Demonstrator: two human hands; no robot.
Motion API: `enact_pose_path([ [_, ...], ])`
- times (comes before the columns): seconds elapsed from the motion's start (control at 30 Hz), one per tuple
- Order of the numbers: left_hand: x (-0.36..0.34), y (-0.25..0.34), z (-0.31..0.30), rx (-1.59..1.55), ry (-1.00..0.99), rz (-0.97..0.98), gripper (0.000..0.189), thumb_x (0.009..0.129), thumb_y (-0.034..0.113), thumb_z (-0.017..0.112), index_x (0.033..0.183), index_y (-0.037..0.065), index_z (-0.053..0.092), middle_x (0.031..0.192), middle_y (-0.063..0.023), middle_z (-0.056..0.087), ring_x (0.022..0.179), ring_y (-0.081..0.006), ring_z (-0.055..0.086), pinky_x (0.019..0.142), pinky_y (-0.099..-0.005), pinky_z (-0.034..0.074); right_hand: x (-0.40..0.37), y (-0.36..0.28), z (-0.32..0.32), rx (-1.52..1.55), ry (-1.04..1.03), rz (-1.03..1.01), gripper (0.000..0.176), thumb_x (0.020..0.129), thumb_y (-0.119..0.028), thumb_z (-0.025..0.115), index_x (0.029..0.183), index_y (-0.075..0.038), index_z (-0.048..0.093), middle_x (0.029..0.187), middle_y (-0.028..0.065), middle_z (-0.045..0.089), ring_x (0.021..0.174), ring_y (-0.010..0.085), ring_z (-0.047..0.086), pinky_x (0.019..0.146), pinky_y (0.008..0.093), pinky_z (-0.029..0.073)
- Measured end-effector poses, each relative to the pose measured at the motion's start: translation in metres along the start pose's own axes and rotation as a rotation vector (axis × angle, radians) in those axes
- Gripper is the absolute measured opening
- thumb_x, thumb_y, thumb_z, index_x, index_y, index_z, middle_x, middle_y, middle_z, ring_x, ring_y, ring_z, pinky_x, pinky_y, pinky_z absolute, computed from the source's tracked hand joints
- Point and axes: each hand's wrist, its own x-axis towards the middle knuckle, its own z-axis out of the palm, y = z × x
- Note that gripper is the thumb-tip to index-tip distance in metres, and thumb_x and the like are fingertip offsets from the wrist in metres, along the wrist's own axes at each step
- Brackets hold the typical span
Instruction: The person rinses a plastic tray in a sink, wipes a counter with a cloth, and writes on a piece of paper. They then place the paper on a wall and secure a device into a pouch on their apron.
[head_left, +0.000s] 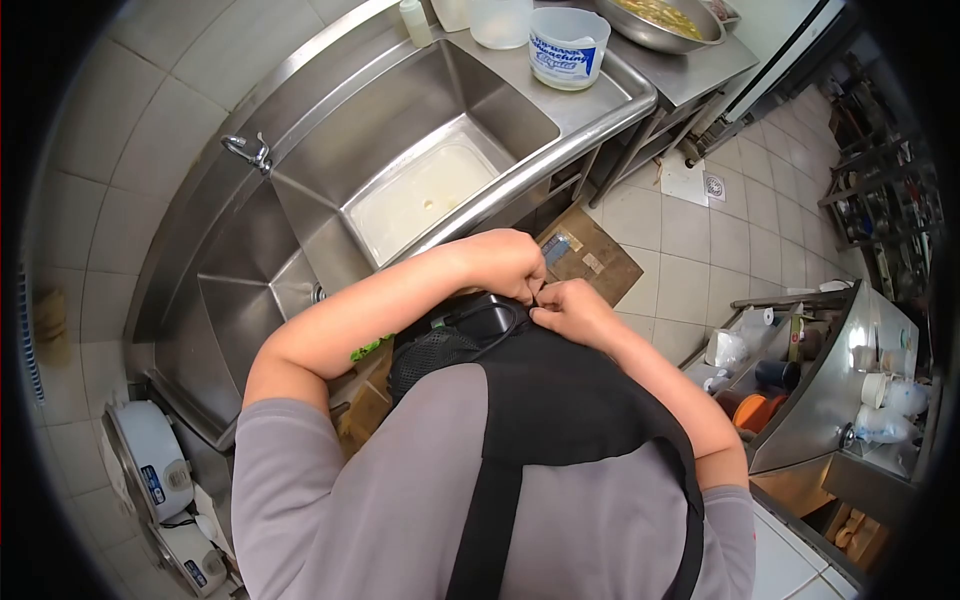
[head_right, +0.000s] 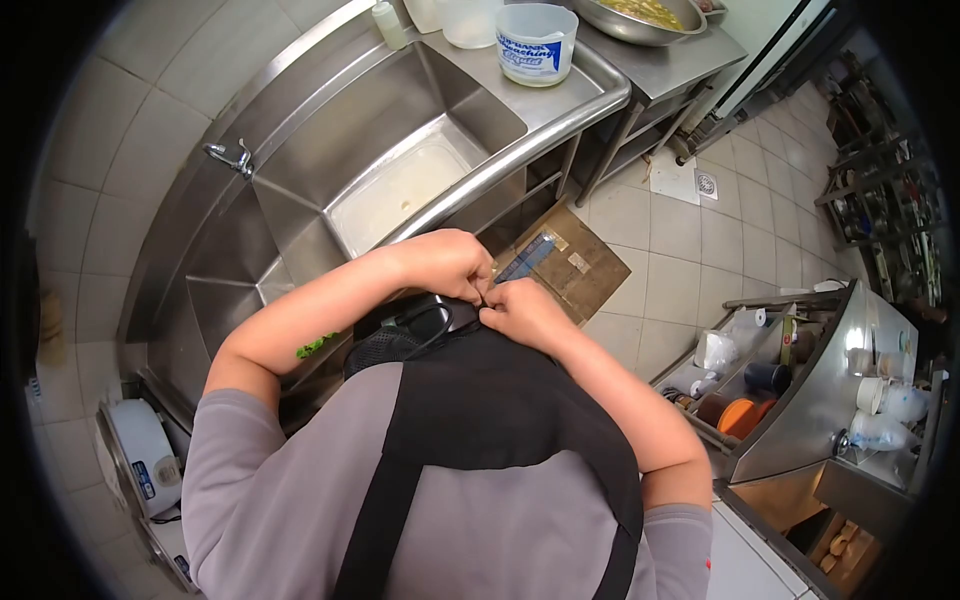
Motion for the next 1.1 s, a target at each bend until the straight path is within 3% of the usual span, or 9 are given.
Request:
enact_pose_path([
  [0.07, -0.008, -0.015, -0.001, -0.353, -0.151, -0.077, 0.017, 0.070, 0.016, 0.070, 0.085, 0.007, 0.068, 0.076, -0.0060, 0.061, 0.072, -0.0198, 0.060, 0.065, -0.0304, 0.046, 0.003, 0.006, 0.015, 0.003, 0.096, -0.058, 0.018, 0.071, -0.016, 0.062, 0.072, 0.002, 0.062, 0.066, 0.0159, 0.057, 0.060, 0.0320, 0.056, 0.059, 0.0384, 0.045],
  [0.2, -0.019, -0.029, 0.012, -0.553, -0.229, -0.129, 0.041, 0.073, 0.022, 0.074, 0.108, 0.005, 0.061, 0.096, -0.0043, 0.063, 0.088, -0.0157, 0.058, 0.078, -0.0281, 0.044, -0.001, 0.002, 0.024, -0.035, 0.278, -0.132, 0.016, 0.071, -0.014, 0.059, 0.070, 0.002, 0.061, 0.065, 0.0151, 0.055, 0.060, 0.0324, 0.055, 0.058, 0.0406, 0.044],
  [0.33, -0.026, -0.025, 0.010, -0.956, -0.332, -0.154, 0.043, 0.072, 0.022, 0.075, 0.108, 0.003, 0.061, 0.098, -0.0044, 0.063, 0.091, -0.0146, 0.058, 0.079, -0.0291, 0.044, -0.001, 0.003, 0.028, -0.032, 0.369, -0.119, 0.017, 0.071, -0.014, 0.059, 0.065, 0.002, 0.059, 0.063, 0.0131, 0.054, 0.061, 0.0316, 0.056, 0.057, 0.0400, 0.045],
  [0.53, -0.023, -0.010, 0.013, -0.331, -0.234, -0.260, 0.050, 0.069, 0.040, 0.074, 0.103, 0.005, 0.062, 0.100, -0.0095, 0.062, 0.095, -0.0280, 0.059, 0.082, -0.0354, 0.045, 0.002, -0.001, 0.033, -0.302, 0.432, -0.434, 0.017, 0.069, -0.012, 0.062, 0.058, -0.001, 0.054, 0.060, 0.0110, 0.052, 0.059, 0.0292, 0.056, 0.054, 0.0395, 0.045],
  [0.67, -0.024, -0.014, 0.033, 0.022, 0.013, -0.165, 0.044, 0.064, 0.045, 0.072, 0.088, 0.009, 0.062, 0.090, -0.0032, 0.059, 0.093, -0.0256, 0.057, 0.078, -0.0381, 0.043, 0.005, 0.007, 0.036, -0.365, 0.341, -0.356, 0.022, 0.071, -0.018, 0.062, 0.057, -0.002, 0.056, 0.061, 0.0106, 0.054, 0.064, 0.0289, 0.058, 0.058, 0.0393, 0.048],
  [0.8, -0.017, -0.004, 0.037, 0.219, 0.003, -0.205, 0.031, 0.068, 0.038, 0.071, 0.083, 0.013, 0.061, 0.087, -0.0011, 0.061, 0.092, -0.0260, 0.058, 0.077, -0.0381, 0.044, 0.007, 0.006, 0.037, -0.372, 0.283, -0.384, 0.020, 0.071, -0.016, 0.062, 0.058, -0.001, 0.057, 0.062, 0.0115, 0.055, 0.065, 0.0292, 0.058, 0.059, 0.0391, 0.048],
  [0.9, -0.008, 0.000, 0.037, 0.184, -0.221, -0.356, 0.026, 0.070, 0.031, 0.069, 0.088, 0.013, 0.062, 0.087, -0.0034, 0.065, 0.089, -0.0280, 0.062, 0.073, -0.0389, 0.047, 0.008, 0.004, 0.034, -0.350, 0.252, -0.454, 0.018, 0.070, -0.015, 0.062, 0.059, -0.001, 0.058, 0.063, 0.0121, 0.056, 0.064, 0.0299, 0.058, 0.059, 0.0392, 0.048],
  [0.97, 0.006, -0.007, 0.073, 0.209, -0.172, -0.436, 0.026, 0.067, 0.026, 0.070, 0.087, 0.010, 0.065, 0.091, -0.0100, 0.066, 0.087, -0.0278, 0.064, 0.072, -0.0397, 0.051, 0.005, 0.007, 0.031, -0.326, 0.217, -0.479, 0.017, 0.070, -0.014, 0.062, 0.060, -0.001, 0.058, 0.063, 0.0123, 0.057, 0.063, 0.0304, 0.058, 0.059, 0.0394, 0.047],
  [1.1, -0.003, -0.009, 0.024, 0.052, -0.256, -0.355, 0.040, 0.061, 0.040, 0.077, 0.084, 0.009, 0.066, 0.082, -0.0107, 0.066, 0.075, -0.0282, 0.063, 0.066, -0.0372, 0.050, 0.008, 0.016, 0.020, -0.257, 0.077, -0.348, 0.016, 0.069, -0.016, 0.063, 0.064, -0.001, 0.059, 0.067, 0.0140, 0.058, 0.066, 0.0324, 0.058, 0.060, 0.0403, 0.047],
])
